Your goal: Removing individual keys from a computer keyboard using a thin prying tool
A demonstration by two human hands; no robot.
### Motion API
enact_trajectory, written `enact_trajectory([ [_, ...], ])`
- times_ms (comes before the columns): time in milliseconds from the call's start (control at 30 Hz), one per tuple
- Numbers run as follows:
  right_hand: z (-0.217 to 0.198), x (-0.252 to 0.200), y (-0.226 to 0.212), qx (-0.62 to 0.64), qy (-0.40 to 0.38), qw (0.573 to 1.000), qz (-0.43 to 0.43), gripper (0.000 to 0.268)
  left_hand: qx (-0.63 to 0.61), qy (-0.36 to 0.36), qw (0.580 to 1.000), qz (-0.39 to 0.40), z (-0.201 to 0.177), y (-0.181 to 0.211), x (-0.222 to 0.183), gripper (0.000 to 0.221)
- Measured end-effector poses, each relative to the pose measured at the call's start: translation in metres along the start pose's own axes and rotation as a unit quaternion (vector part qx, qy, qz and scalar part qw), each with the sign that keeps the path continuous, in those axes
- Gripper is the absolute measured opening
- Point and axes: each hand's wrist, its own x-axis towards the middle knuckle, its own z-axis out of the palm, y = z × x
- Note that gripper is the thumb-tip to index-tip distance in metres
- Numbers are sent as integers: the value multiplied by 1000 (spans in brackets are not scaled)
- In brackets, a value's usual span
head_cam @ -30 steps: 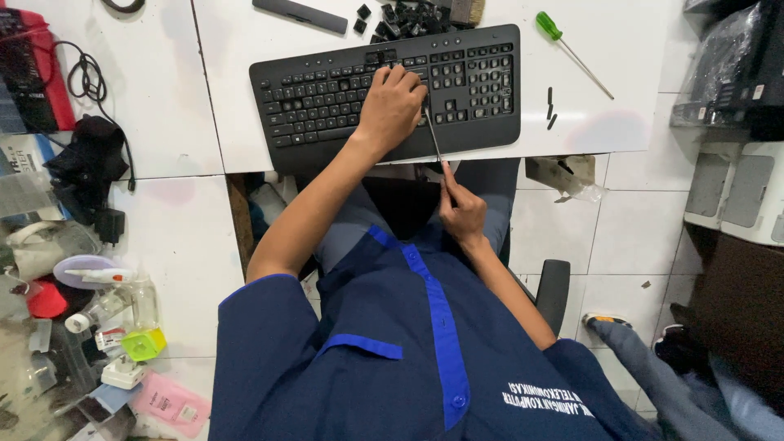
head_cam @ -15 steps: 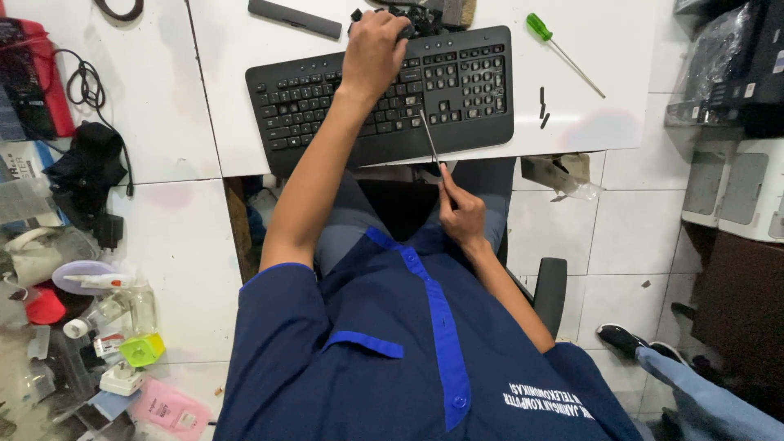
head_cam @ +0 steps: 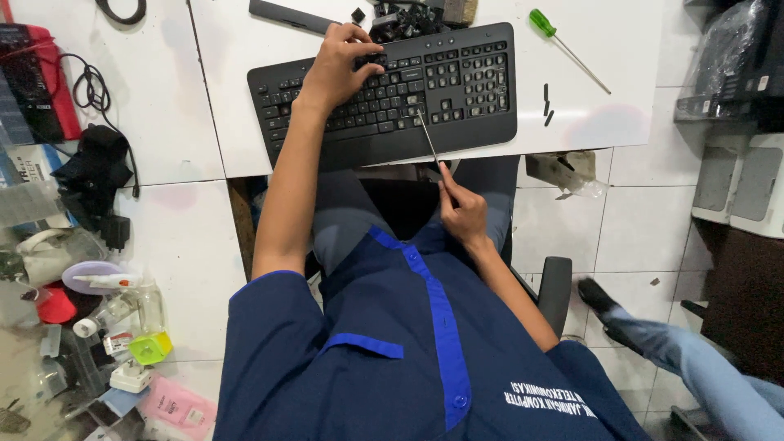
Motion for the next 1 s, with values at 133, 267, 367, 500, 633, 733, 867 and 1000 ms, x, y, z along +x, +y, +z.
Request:
enact_trajectory([
  [133, -3, 3, -3, 10, -4, 1000, 7, 47, -28, -4, 999, -18, -3, -4, 13, 27],
  [267, -4, 2, -4, 10, -7, 1000, 5, 48, -18, 42, 999, -14, 5, -21, 23, 21],
  [367, -4, 5, -8, 3, -12, 1000, 14, 49, 15, 94, 995, -42, 10, -24, 28, 21],
  [500, -9, 13, -18, -17, -43, 997, 64, 50, 157, 176, 970, -65, 17, -5, 30, 26],
  [633, -16, 30, -22, -30, -52, 996, 67, 52, 103, 113, 988, 2, 23, 38, 12, 26],
  [733, -22, 42, -28, -63, -95, 987, 109, 54, 84, 60, 993, 55, 37, 55, -7, 32],
  [867, -18, 48, -31, -77, -108, 984, 121, 53, 107, 44, 992, 46, 45, 65, -16, 32],
  [1000, 8, 31, -10, -108, -39, 993, 41, 55, 131, 37, 989, 55, 56, 67, -17, 29],
])
